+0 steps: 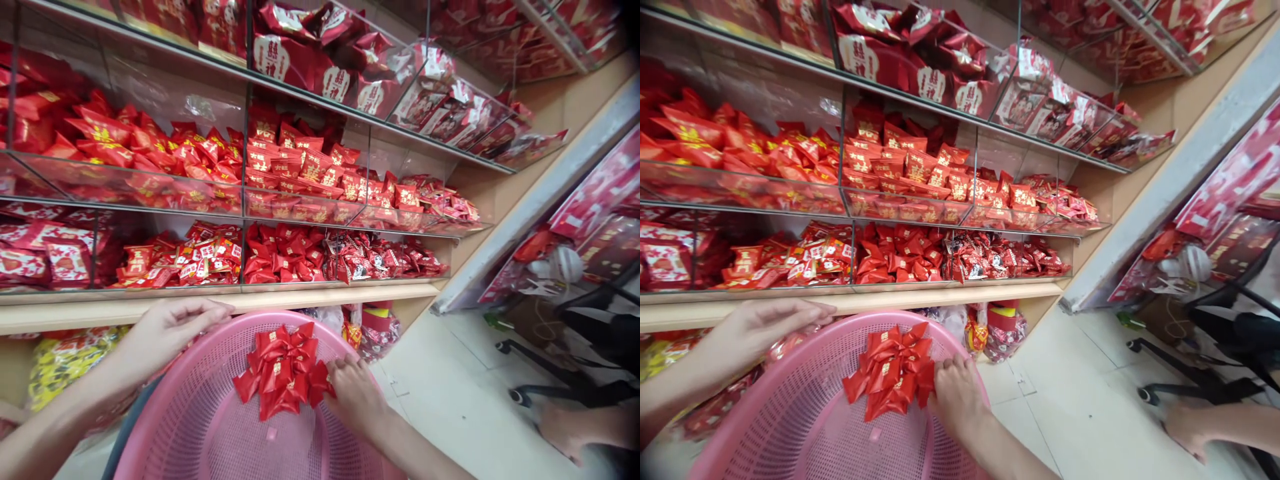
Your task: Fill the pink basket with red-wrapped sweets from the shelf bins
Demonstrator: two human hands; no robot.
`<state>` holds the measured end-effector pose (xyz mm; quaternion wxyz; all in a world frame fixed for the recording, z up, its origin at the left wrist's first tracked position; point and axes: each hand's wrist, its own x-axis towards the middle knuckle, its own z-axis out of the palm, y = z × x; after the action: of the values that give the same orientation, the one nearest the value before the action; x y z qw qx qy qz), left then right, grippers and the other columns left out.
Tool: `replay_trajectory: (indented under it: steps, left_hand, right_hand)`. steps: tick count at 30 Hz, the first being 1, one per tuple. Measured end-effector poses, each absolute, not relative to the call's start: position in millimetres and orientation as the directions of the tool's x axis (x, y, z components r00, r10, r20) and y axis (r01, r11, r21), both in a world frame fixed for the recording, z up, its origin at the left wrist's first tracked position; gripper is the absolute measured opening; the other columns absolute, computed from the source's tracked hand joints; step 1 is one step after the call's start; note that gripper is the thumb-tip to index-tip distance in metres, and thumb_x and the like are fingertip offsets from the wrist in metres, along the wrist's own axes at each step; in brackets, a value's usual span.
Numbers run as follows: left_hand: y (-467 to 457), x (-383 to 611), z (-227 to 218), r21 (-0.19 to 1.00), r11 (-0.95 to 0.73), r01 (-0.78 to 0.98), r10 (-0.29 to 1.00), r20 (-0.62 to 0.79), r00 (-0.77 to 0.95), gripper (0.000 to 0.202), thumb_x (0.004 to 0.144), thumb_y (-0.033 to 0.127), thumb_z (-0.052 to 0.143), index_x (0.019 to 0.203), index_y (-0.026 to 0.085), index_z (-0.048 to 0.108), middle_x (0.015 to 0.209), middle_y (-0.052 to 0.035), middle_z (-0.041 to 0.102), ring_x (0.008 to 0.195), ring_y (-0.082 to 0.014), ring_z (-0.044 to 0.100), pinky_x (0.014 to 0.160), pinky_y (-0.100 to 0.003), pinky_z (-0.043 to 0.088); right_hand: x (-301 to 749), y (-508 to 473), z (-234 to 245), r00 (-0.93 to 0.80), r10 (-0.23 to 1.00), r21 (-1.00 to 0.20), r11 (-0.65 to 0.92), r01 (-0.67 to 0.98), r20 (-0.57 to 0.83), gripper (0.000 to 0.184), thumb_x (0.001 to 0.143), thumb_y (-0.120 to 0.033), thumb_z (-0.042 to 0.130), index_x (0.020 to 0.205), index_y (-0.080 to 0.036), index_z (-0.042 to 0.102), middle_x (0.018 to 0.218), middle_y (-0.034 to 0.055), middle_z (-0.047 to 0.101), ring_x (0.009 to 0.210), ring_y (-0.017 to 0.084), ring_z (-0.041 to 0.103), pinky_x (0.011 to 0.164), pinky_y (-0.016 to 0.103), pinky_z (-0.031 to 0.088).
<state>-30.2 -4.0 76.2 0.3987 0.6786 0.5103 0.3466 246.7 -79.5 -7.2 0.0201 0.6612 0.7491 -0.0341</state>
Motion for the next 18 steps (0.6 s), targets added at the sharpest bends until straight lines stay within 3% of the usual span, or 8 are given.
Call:
replay_trajectory:
  steps: [4, 9, 13, 16, 18]
  left_hand:
    - [-12, -44, 78, 0.924, -0.075, 0.375, 0.991, 0.029, 0.129, 0.024, 0.07, 0.041, 0.064, 0.081, 0.021, 0.073, 0.091, 0.0004, 0.075, 0.09, -0.0212, 0.064, 0.085, -0.031, 0.046]
    - [-23, -62, 55, 0.969, 0.114, 0.218, 0.993, -0.11, -0.032, 0.037, 0.051, 0.057, 0.073, 0.071, 0.027, 0.074, 0.088, 0.0034, 0.076, 0.096, -0.0248, 0.063, 0.091, -0.034, 0.044]
    - [-24, -74, 22, 0.983, 0.145, 0.109, 0.983, -0.13, -0.128, 0.024, 0.066, 0.056, 0.064, 0.073, 0.035, 0.072, 0.093, 0.0127, 0.074, 0.105, -0.0211, 0.06, 0.1, -0.032, 0.037]
    - [-24, -76, 3, 0.986, 0.164, 0.016, 0.98, -0.161, -0.121, 0.024, 0.066, 0.056, 0.063, 0.076, 0.036, 0.071, 0.096, 0.0146, 0.073, 0.107, -0.0208, 0.059, 0.099, -0.029, 0.039]
    - [-23, -75, -6, 0.981, 0.186, 0.052, 0.975, -0.178, -0.134, 0.032, 0.064, 0.063, 0.059, 0.079, 0.036, 0.07, 0.096, 0.0152, 0.072, 0.105, -0.0216, 0.06, 0.094, -0.03, 0.044]
  right_hand:
    - [245, -68, -20, -0.118, 0.991, -0.034, 0.116, 0.993, -0.061, 0.025, 0.076, -0.015, 0.049, 0.094, -0.009, 0.064, 0.094, 0.0155, 0.066, 0.096, 0.03, 0.056, 0.083, 0.038, 0.037]
    - [242, -63, -24, -0.101, 0.993, -0.089, 0.096, 0.991, -0.06, 0.027, 0.076, -0.012, 0.05, 0.098, -0.01, 0.065, 0.103, 0.0165, 0.065, 0.097, 0.027, 0.059, 0.085, 0.033, 0.042]
    - [235, -60, -16, -0.069, 0.997, -0.105, 0.065, 0.992, -0.035, 0.038, 0.075, -0.012, 0.052, 0.112, -0.01, 0.06, 0.114, 0.0182, 0.06, 0.096, 0.027, 0.061, 0.082, 0.031, 0.046]
    - [234, -58, -19, -0.065, 0.997, -0.108, 0.059, 0.992, -0.047, 0.04, 0.076, -0.014, 0.054, 0.116, -0.011, 0.057, 0.112, 0.0176, 0.061, 0.091, 0.026, 0.063, 0.08, 0.03, 0.048]
    - [239, -58, -27, -0.083, 0.997, -0.116, 0.082, 0.99, -0.004, 0.039, 0.076, -0.016, 0.056, 0.115, -0.012, 0.057, 0.109, 0.0158, 0.063, 0.091, 0.025, 0.063, 0.079, 0.029, 0.049]
